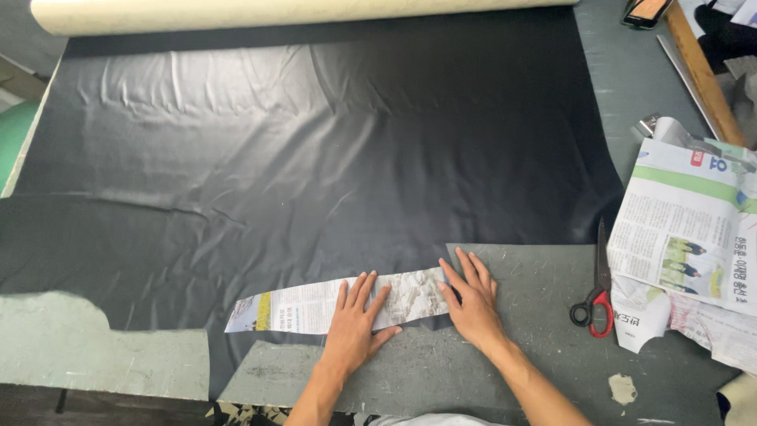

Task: The person prepares a pattern for fabric cutting by placing a paper template on a black material, securing it with weights, and then cutting around the template using shears.

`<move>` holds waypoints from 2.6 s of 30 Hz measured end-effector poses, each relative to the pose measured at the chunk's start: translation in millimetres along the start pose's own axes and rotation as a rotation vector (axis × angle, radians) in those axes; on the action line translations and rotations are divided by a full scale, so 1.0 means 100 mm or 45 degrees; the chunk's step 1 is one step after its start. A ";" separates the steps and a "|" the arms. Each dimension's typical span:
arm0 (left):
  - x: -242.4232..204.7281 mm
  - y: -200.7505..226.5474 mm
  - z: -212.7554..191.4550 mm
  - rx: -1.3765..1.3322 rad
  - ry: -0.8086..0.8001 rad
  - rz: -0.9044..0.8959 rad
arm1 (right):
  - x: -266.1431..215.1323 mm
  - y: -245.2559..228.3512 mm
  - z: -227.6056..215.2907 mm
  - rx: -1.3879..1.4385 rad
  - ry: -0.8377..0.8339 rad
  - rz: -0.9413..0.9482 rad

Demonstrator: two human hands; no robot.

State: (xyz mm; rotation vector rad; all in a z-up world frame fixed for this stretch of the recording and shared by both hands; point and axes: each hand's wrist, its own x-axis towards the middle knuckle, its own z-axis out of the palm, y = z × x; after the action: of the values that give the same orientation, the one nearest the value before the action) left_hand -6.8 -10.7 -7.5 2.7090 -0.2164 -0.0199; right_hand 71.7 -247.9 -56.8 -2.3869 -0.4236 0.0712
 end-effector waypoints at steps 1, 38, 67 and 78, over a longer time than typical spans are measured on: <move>-0.02 0.01 0.02 0.016 0.002 0.010 | 0.01 0.02 -0.01 0.016 0.008 0.006; -0.61 -1.25 -0.05 -0.146 1.157 -1.256 | 0.56 -0.21 0.11 0.395 -0.377 0.236; -0.82 -1.59 -0.14 0.253 0.659 -0.719 | 0.33 -0.27 -0.07 0.214 -0.189 0.176; -0.88 -1.63 -0.09 0.282 0.597 -0.696 | 0.20 -0.19 -0.11 0.113 -0.076 0.265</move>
State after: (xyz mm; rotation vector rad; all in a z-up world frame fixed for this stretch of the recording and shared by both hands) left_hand -69.4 152.7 -68.2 2.8017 0.6929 0.4973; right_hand 87.4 -235.0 -34.5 -2.3379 -0.1938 0.2510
